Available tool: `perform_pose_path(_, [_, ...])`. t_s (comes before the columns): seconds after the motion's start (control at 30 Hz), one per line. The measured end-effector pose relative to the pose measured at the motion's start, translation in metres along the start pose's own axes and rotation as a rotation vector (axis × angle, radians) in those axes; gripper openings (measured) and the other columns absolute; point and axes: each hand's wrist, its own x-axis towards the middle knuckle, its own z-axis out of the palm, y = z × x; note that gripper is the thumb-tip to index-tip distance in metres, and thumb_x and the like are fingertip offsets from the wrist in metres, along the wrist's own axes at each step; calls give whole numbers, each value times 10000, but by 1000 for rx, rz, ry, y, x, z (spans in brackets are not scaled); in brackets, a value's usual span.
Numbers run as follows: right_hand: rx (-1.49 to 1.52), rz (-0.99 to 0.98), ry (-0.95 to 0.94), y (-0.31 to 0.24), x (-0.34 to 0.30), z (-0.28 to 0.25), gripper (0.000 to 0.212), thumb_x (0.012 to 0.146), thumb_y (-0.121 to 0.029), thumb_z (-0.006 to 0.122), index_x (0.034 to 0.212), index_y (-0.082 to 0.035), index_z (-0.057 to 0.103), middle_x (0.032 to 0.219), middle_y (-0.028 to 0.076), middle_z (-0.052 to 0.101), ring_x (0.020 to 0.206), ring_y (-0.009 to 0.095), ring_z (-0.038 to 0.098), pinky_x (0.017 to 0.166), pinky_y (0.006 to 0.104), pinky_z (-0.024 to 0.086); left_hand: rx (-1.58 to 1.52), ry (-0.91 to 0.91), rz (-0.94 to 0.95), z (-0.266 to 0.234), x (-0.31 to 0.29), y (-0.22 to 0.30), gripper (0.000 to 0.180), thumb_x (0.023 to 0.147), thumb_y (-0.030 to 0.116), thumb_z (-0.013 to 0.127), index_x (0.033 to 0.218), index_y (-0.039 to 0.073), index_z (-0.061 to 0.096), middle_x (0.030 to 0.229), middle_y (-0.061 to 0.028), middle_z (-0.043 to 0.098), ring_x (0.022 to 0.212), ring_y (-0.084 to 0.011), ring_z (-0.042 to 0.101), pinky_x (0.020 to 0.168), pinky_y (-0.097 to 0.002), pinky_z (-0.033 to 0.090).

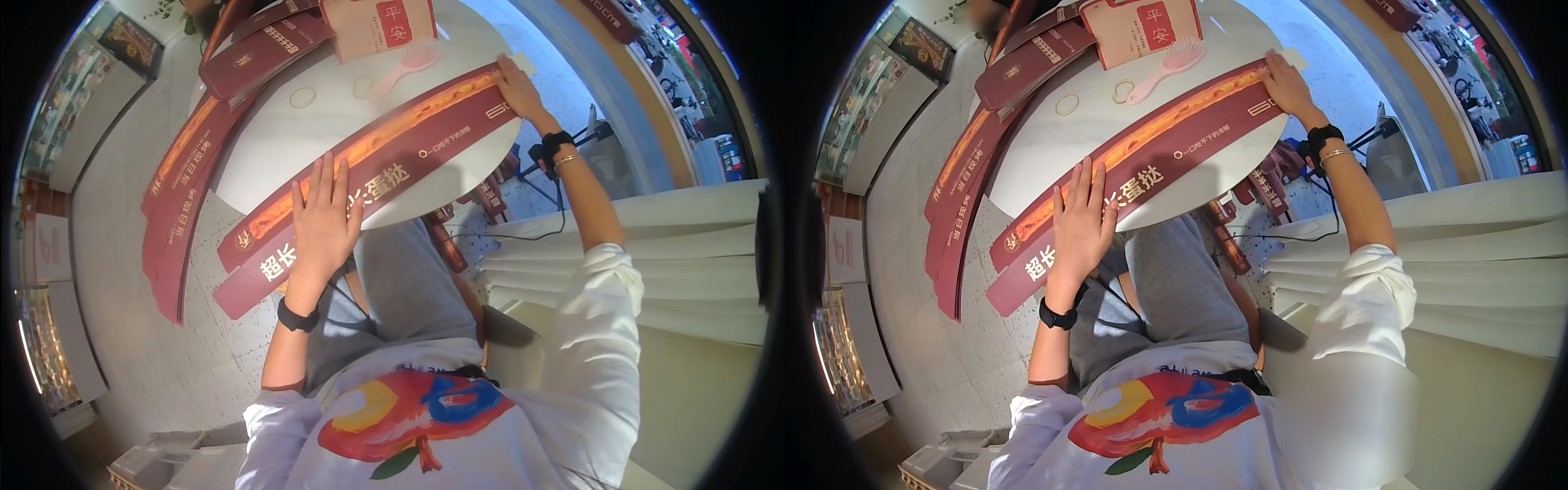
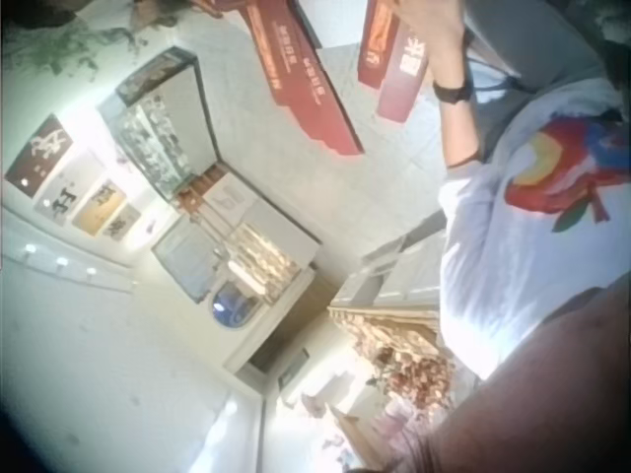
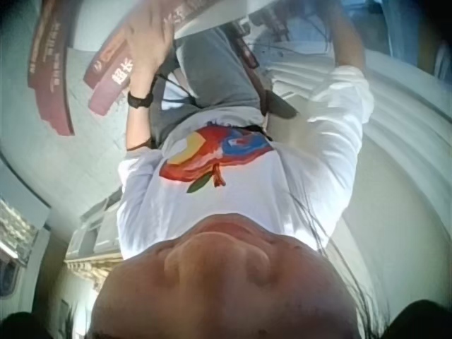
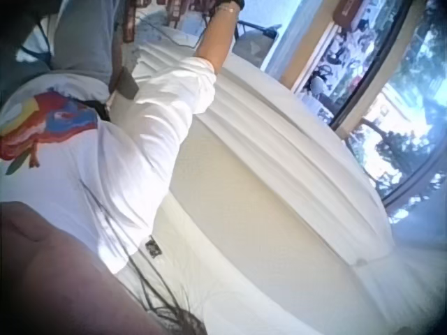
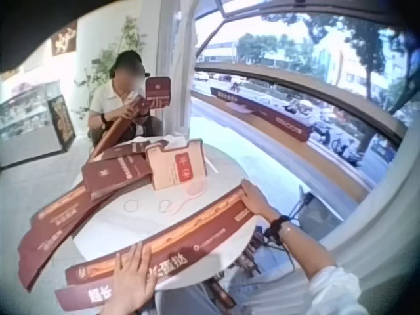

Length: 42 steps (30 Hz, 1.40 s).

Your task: The person assembles flat-packed cardboard boxes by folding and interlocking the flaps. They handle multiple identical red boxes, folding side panels and locking tabs to form rectangular containers.

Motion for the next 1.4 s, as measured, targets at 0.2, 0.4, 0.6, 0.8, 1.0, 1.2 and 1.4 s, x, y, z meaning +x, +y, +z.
perform_pose_path(0.2, [-57, -90, 97, -103, -26, 16, 694, 989, -442, 383, 1443, 77, 303, 1515, 251, 302, 1426, 352, 272, 1179, 445, 191, 56, 39, 0, 7, -1, -4, 560, 972, 352, 439, 1443, 52, 397, 1523, -177, 328, 1421, -318, 296, 1122, -595, 219])
perform_pose_path(0.4, [277, -515, 109, -292, -108, -1, 514, 939, -239, 531, 1341, 73, 458, 1420, 250, 446, 1343, 359, 416, 1119, 437, 326, 57, 51, 37, 16, 1, -9, 555, 980, 329, 414, 1452, 40, 378, 1532, -163, 324, 1431, -314, 283, 1119, -602, 217])
perform_pose_path(0.6, [270, -469, 119, -288, -106, 2, 507, 945, -189, 523, 1389, 38, 428, 1444, 212, 438, 1343, 339, 421, 1117, 426, 329, -29, 39, -34, -2, -23, -31, 581, 981, 324, 419, 1464, 11, 339, 1546, -154, 304, 1436, -275, 281, 1159, -465, 230])
perform_pose_path(0.8, [263, -467, 120, -287, -111, -1, 512, 946, -171, 510, 1400, 44, 411, 1448, 214, 432, 1342, 345, 421, 1118, 431, 326, 17, 30, -177, -27, -83, -65, 866, 906, 590, 493, 1504, 16, 242, 1572, -156, 239, 1456, -287, 232, 1166, -490, 202])
perform_pose_path(1.0, [177, -448, 194, -298, -109, 1, 490, 912, -190, 540, 1343, 35, 487, 1404, 191, 491, 1294, 351, 468, 1064, 441, 376, 238, -15, -230, -40, -96, -49, 817, 820, 203, 668, 1464, -77, 250, 1540, -237, 254, 1452, -346, 222, 1154, -524, 220])
perform_pose_path(1.2, [210, -581, 146, -335, -107, -2, 461, 899, -226, 557, 1297, 7, 548, 1373, 151, 533, 1269, 319, 497, 1031, 437, 404, 199, 132, -20, 8, -41, -12, 589, 875, 48, 482, 1415, -118, 314, 1481, -262, 346, 1395, -373, 334, 1131, -479, 301])
perform_pose_path(1.4, [118, -395, 153, -218, -75, 10, 530, 976, -297, 439, 1415, -2, 410, 1468, 160, 425, 1391, 265, 360, 1150, 424, 265, 148, 28, 8, -13, -57, -24, 634, 820, -67, 493, 1432, -62, 327, 1509, -222, 331, 1396, -344, 348, 1117, -469, 333])
